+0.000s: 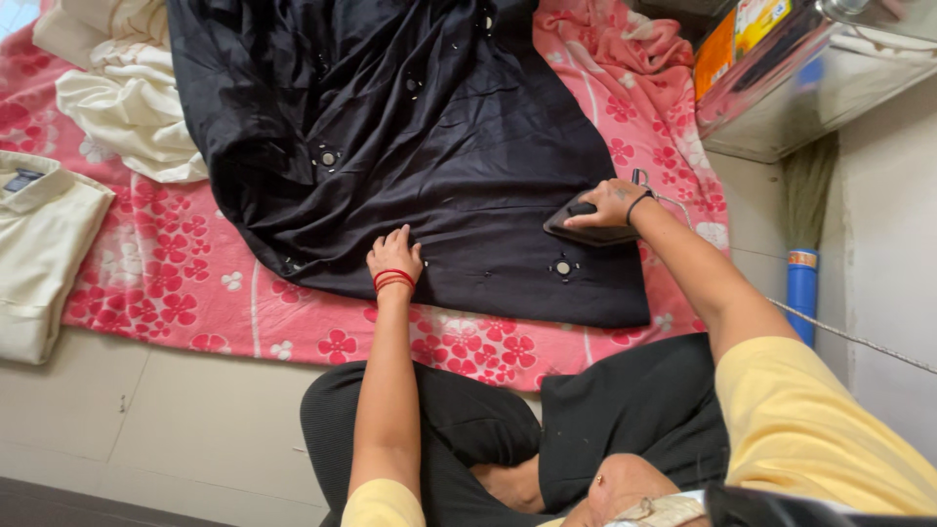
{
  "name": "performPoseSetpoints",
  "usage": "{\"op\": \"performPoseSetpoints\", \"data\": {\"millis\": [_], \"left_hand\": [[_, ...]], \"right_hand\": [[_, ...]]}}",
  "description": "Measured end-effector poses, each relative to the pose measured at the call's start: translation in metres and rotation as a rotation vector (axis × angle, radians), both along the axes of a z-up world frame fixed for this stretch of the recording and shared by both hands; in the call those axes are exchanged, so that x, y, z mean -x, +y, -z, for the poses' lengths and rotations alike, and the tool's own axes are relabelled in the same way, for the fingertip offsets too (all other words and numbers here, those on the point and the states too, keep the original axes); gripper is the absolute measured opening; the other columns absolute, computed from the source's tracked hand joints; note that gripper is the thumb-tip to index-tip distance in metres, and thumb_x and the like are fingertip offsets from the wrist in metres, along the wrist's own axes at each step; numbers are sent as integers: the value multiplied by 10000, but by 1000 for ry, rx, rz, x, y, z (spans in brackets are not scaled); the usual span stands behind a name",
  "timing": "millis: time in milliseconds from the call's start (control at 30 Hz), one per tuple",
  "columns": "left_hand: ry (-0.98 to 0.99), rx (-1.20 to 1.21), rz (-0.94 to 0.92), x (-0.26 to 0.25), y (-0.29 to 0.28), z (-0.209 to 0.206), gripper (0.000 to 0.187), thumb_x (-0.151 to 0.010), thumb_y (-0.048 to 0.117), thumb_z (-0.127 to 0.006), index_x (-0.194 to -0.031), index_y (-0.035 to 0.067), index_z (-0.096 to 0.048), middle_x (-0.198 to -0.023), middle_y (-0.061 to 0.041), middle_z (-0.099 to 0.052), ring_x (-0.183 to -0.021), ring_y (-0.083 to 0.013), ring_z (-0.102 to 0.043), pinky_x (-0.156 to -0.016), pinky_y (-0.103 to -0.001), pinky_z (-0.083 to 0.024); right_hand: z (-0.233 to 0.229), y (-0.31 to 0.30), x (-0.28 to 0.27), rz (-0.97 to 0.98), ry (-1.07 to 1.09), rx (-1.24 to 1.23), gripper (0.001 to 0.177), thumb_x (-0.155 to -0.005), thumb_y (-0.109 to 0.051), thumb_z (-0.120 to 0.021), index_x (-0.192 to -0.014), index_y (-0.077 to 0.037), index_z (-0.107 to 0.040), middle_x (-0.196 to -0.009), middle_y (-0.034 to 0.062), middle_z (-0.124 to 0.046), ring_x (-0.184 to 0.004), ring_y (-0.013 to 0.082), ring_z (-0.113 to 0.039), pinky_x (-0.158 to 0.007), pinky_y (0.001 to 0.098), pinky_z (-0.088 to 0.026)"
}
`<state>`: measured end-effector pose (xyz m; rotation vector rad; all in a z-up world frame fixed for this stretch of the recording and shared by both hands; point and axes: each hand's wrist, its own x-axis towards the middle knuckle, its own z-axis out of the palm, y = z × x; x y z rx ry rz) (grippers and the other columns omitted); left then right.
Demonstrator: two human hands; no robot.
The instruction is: The person irons a black jacket laid out on a pink floral sheet on the floor. They use an electric iron to smooth the fabric, frequently adjusting the jacket's position and flipping it over to iron different sections.
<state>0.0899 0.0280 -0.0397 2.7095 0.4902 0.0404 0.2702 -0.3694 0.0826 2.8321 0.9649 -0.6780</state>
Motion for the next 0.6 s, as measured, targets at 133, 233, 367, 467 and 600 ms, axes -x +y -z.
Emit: {"op": "performPoseSetpoints", "data": {"millis": [133, 233, 367, 467, 600], "left_hand": [[-397, 169, 101, -7, 3, 18, 312, -949, 229, -693, -1250, 150, -709, -1162, -82, -729, -1143, -321, -639, -997, -453, -515], [-367, 281, 178, -12, -3, 20, 333, -960, 220, -672, -1290, 176, -683, -1258, -60, -710, -1265, -297, -614, -1091, -444, -509], [-35, 77, 245, -9, -9, 12, 582, -892, 268, -717, -1445, 238, -536, -1563, -82, -433, -1468, -315, -346, -1154, -558, -321], [233, 36, 267, -6, -11, 4, 741, -894, 307, -714, -1555, 300, -378, -1691, -29, -200, -1561, -269, -156, -1198, -613, -215], [300, 20, 236, -2, -8, -5, 756, -924, 354, -687, -1584, 339, -319, -1717, 13, -132, -1581, -254, -109, -1205, -645, -193]], "right_hand": [[1, 15, 7, -82, -7, 76, 739, -740, -846, -558, -1109, -255, -805, -1019, 153, -777, -999, 365, -738, -911, 446, -581], [2, 29, 5, -89, 6, 27, 751, -738, -848, -555, -1118, -248, -800, -1026, 149, -774, -989, 373, -733, -909, 452, -574], [6, 44, -6, 7, -3, 53, 777, -748, -860, -513, -1176, -274, -792, -1061, 172, -773, -1039, 367, -730, -952, 445, -568], [11, 55, -20, 64, -44, 54, 847, -747, -893, -524, -1213, -228, -765, -1156, 196, -729, -1085, 389, -694, -959, 463, -543], [14, 66, -35, 158, -82, 18, 871, -778, -904, -496, -1196, -193, -776, -1171, 198, -739, -1116, 387, -693, -978, 476, -538]]}}
